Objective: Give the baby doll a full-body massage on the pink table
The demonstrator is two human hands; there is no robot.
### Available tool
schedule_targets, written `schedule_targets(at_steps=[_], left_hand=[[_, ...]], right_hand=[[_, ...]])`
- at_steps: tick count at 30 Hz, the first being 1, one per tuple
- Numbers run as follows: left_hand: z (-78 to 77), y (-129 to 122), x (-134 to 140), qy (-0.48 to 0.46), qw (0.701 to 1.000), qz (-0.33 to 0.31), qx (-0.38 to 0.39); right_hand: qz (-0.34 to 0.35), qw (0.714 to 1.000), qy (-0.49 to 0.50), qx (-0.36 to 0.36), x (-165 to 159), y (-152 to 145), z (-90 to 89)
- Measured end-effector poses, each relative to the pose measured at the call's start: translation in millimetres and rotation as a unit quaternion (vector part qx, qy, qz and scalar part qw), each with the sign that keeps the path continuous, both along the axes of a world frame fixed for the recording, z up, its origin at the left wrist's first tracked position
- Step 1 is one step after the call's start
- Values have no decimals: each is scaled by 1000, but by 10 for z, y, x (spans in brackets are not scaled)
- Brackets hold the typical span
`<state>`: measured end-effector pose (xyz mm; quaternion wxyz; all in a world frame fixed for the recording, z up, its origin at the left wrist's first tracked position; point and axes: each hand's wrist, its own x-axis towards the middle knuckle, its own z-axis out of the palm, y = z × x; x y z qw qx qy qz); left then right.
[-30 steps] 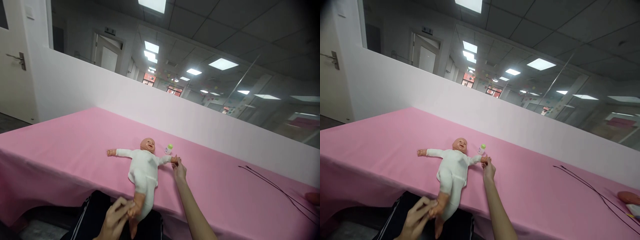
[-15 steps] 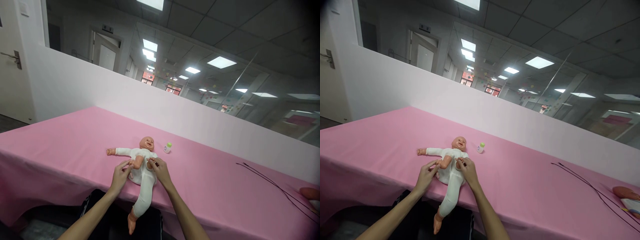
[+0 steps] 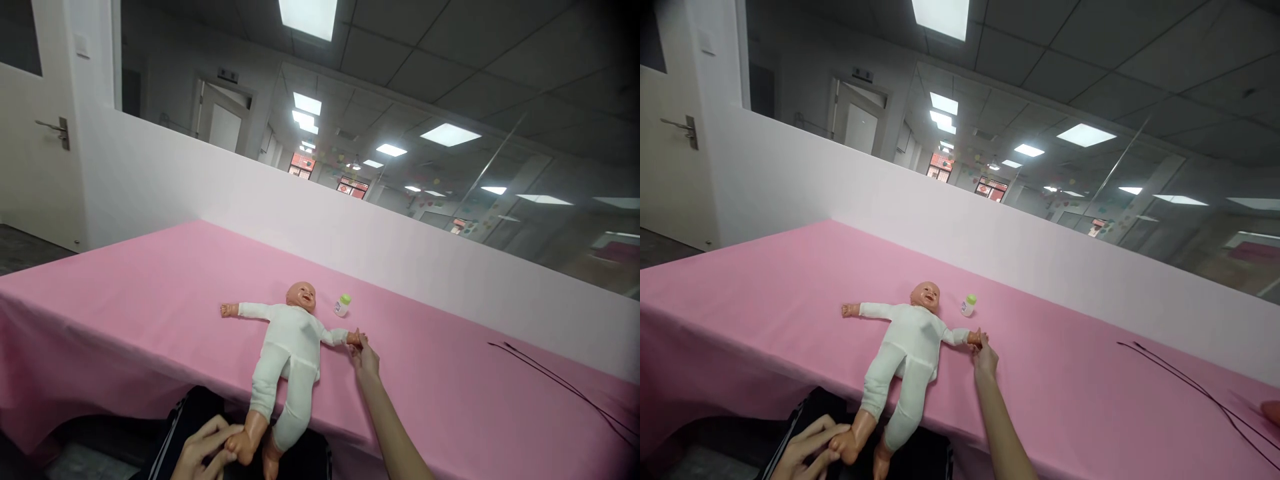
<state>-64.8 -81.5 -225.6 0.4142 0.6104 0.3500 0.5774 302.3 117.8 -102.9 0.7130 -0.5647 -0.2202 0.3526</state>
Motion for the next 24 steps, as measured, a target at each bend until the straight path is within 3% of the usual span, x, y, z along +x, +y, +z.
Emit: schedule_targets(at_steps=[4, 7, 10, 12, 15, 18, 20, 22, 24], left_hand=[[612, 404, 197, -46, 998, 22, 21], [1000, 910, 421, -99, 993, 68, -7], [1106, 1373, 652, -136, 987, 78, -42], [1085, 1519, 746, -146, 985, 70, -58], [1013, 1384, 700, -139, 987, 59, -56], [829, 888, 440, -103, 991, 44, -67], [608, 484, 217, -60, 995, 34, -76], [345, 130, 22, -17, 997, 18, -78], [113, -109, -99, 15, 998, 28, -57]], right_hand=[[145, 976, -147, 65, -304, -104, 326], [275, 899, -332, 74, -623, -268, 397], [324, 828, -450, 77, -847, -411, 302], [319, 819, -470, 76, -873, -433, 247], [292, 860, -414, 67, -696, -323, 263], [194, 941, -274, 47, -328, -115, 312], [101, 980, -173, 23, -61, 4, 264], [44, 993, -103, -25, 147, 64, 126], [31, 994, -76, -71, 262, 66, -51]])
